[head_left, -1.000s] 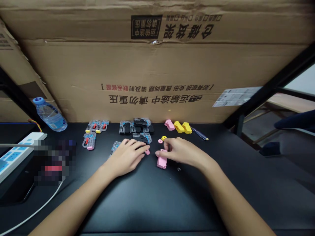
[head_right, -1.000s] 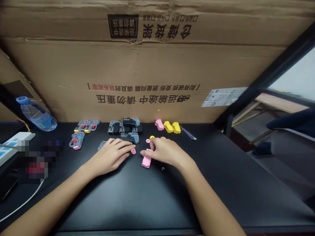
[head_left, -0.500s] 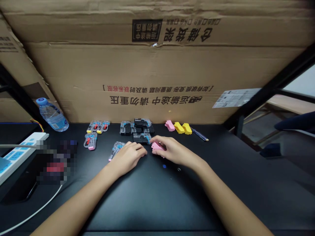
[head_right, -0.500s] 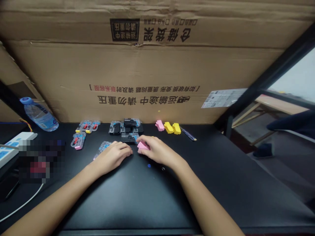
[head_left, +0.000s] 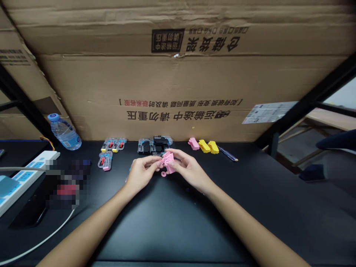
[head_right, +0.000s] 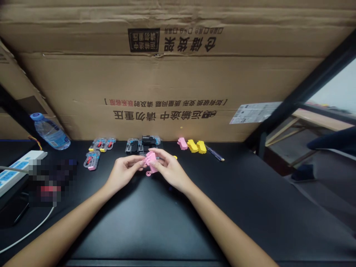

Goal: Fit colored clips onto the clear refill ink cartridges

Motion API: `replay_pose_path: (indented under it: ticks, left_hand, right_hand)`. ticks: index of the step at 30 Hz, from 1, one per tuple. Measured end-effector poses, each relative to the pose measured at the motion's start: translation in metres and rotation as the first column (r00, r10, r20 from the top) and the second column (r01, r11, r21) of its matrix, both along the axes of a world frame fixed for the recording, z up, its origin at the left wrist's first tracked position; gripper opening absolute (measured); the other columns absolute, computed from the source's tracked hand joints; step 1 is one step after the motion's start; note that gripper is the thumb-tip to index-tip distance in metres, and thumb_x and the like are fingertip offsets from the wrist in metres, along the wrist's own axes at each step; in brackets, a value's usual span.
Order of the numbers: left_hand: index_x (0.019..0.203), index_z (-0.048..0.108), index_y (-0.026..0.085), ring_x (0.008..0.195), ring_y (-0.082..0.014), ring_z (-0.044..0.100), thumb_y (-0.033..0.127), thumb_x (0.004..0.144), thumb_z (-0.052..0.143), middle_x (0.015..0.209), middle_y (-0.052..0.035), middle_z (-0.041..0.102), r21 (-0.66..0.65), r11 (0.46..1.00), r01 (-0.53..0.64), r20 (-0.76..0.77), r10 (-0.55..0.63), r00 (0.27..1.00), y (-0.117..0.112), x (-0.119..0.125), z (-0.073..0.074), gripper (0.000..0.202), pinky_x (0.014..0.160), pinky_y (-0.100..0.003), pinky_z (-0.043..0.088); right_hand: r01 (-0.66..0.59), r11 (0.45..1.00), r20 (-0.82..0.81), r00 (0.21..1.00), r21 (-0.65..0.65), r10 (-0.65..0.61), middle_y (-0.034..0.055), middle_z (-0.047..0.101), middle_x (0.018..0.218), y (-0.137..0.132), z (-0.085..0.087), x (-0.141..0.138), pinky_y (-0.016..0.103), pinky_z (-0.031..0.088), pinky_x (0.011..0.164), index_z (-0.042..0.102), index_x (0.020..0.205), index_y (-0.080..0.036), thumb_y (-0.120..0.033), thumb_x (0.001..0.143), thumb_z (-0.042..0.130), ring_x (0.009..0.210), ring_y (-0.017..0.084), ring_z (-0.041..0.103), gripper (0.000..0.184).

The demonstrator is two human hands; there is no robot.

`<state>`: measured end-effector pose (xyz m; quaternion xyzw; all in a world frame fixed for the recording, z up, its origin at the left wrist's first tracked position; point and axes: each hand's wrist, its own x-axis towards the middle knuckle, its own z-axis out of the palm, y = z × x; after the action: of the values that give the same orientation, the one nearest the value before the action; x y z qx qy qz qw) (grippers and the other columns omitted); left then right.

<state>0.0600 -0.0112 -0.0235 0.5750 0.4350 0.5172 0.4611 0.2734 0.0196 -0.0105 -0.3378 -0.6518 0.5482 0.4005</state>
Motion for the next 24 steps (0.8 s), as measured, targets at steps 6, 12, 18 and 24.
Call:
replay_pose_path:
  ticks: [6, 12, 18, 24]
  left_hand:
    - [0.118, 0.083, 0.017, 0.103, -0.0298, 0.084, 0.054, 0.090, 0.078, 0.116, -0.0129, 0.085, -0.027, 1.000, 0.002, 0.022, -0.002, 1.000, -0.002, 0.003, -0.001, 0.047, 0.092, -0.044, 0.070]
    - [0.119, 0.084, 0.015, 0.102, -0.0296, 0.084, 0.054, 0.090, 0.078, 0.117, -0.0126, 0.085, -0.006, 1.000, 0.018, 0.008, -0.018, 1.000, -0.003, -0.001, 0.007, 0.049, 0.088, -0.042, 0.071]
    - [0.117, 0.084, 0.015, 0.103, -0.0305, 0.084, 0.058, 0.088, 0.080, 0.116, -0.0128, 0.085, -0.011, 1.000, 0.023, 0.018, -0.023, 1.000, -0.003, -0.001, 0.007, 0.051, 0.093, -0.044, 0.071]
    - [0.113, 0.085, 0.015, 0.100, -0.0298, 0.084, 0.056, 0.085, 0.083, 0.114, -0.0129, 0.085, -0.035, 0.998, 0.046, 0.044, -0.044, 0.998, -0.002, -0.002, 0.005, 0.050, 0.094, -0.044, 0.071]
  right_hand:
    - [0.014, 0.999, 0.039, 0.999, -0.031, -0.013, 0.0093, 0.077, 0.134, 0.003, 0.002, 0.006, 0.049, 0.067, 0.102, 0.069, 0.144, -0.027, -0.049, 0.094, 0.081, 0.110, 0.027, 0.079, 0.056]
    - [-0.009, 0.996, 0.002, 1.000, -0.087, 0.010, 0.0093, 0.077, 0.132, -0.001, -0.002, -0.001, 0.046, 0.070, 0.090, 0.069, 0.142, -0.027, -0.050, 0.091, 0.083, 0.092, 0.023, 0.080, 0.058]
    - [-0.026, 0.983, -0.061, 0.998, -0.182, 0.015, 0.0087, 0.078, 0.127, -0.007, 0.000, -0.006, 0.043, 0.071, 0.087, 0.067, 0.142, -0.026, -0.050, 0.091, 0.084, 0.094, 0.023, 0.080, 0.058]
    - [0.001, 0.981, -0.059, 0.998, -0.193, -0.013, 0.0071, 0.080, 0.119, -0.009, 0.000, -0.009, 0.046, 0.071, 0.088, 0.069, 0.139, -0.027, -0.053, 0.090, 0.084, 0.090, 0.023, 0.078, 0.057]
